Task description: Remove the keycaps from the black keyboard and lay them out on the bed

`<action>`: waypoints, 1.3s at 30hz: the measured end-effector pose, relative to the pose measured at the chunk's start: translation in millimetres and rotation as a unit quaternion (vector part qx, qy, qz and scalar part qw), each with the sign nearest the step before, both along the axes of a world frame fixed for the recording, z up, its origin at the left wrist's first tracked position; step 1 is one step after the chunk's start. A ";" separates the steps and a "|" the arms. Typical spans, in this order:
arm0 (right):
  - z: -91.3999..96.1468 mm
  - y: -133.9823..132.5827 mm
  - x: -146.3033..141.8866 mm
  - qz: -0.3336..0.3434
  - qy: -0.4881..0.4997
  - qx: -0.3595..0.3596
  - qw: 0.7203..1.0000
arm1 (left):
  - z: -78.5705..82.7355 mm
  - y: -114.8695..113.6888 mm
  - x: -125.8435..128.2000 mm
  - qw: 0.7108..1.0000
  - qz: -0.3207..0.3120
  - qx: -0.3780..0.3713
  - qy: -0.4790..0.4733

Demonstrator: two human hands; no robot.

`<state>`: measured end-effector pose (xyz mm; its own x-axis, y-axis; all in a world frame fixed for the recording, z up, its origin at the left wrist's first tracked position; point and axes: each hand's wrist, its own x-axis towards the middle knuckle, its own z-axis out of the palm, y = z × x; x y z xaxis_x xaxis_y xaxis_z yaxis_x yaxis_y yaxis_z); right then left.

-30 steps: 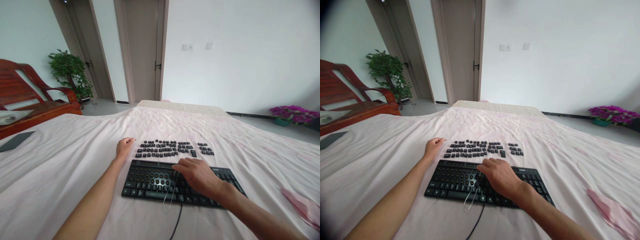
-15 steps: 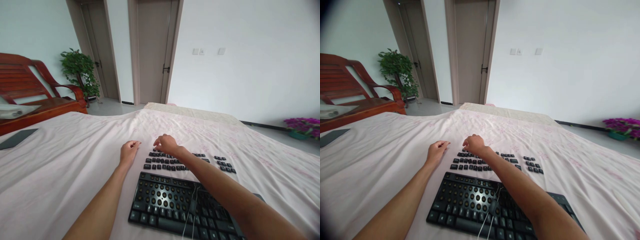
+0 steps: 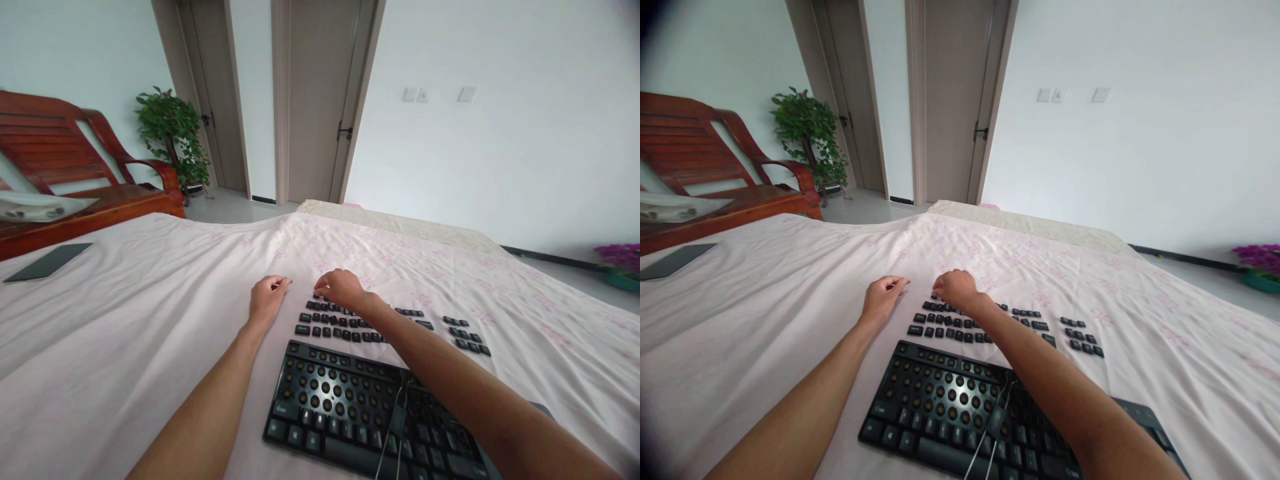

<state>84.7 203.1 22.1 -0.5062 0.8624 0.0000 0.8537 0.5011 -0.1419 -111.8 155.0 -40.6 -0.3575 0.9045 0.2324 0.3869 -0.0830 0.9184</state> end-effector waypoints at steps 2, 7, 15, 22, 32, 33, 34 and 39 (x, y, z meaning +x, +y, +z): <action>1.1 -1.4 -0.3 0.003 -0.004 -0.009 1.000 | -0.8 0.8 -0.1 1.000 0.003 0.002 0.007; 2.6 -6.7 -5.7 0.024 -0.032 0.012 0.999 | -0.5 1.3 0.3 1.000 0.005 0.000 0.017; -5.8 17.9 1.0 -0.015 -0.018 0.035 0.999 | -0.6 -0.3 0.6 1.000 0.001 -0.006 0.023; -16.9 28.9 1.1 -0.021 0.003 0.023 1.000 | -4.0 2.6 -1.0 0.999 0.002 0.000 0.035; -5.9 22.3 11.3 -0.022 0.033 0.009 0.999 | -7.4 3.4 -1.9 0.999 0.000 0.005 0.041; -3.0 19.1 13.5 -0.022 0.035 0.007 0.999 | -7.1 3.3 -1.7 0.999 -0.001 0.004 0.042; -0.2 15.2 15.6 -0.021 0.035 0.005 0.999 | -6.7 3.2 -1.5 0.999 -0.003 0.004 0.042; 8.1 -6.1 19.4 0.008 0.005 0.008 1.000 | -5.9 2.7 0.0 0.999 -0.005 -0.002 0.036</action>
<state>104.1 197.0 30.2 -0.5205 0.8537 0.0185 0.8438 0.5176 -0.1419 -111.8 157.7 -46.5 -0.3312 0.9087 0.2542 0.4516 -0.0839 0.8883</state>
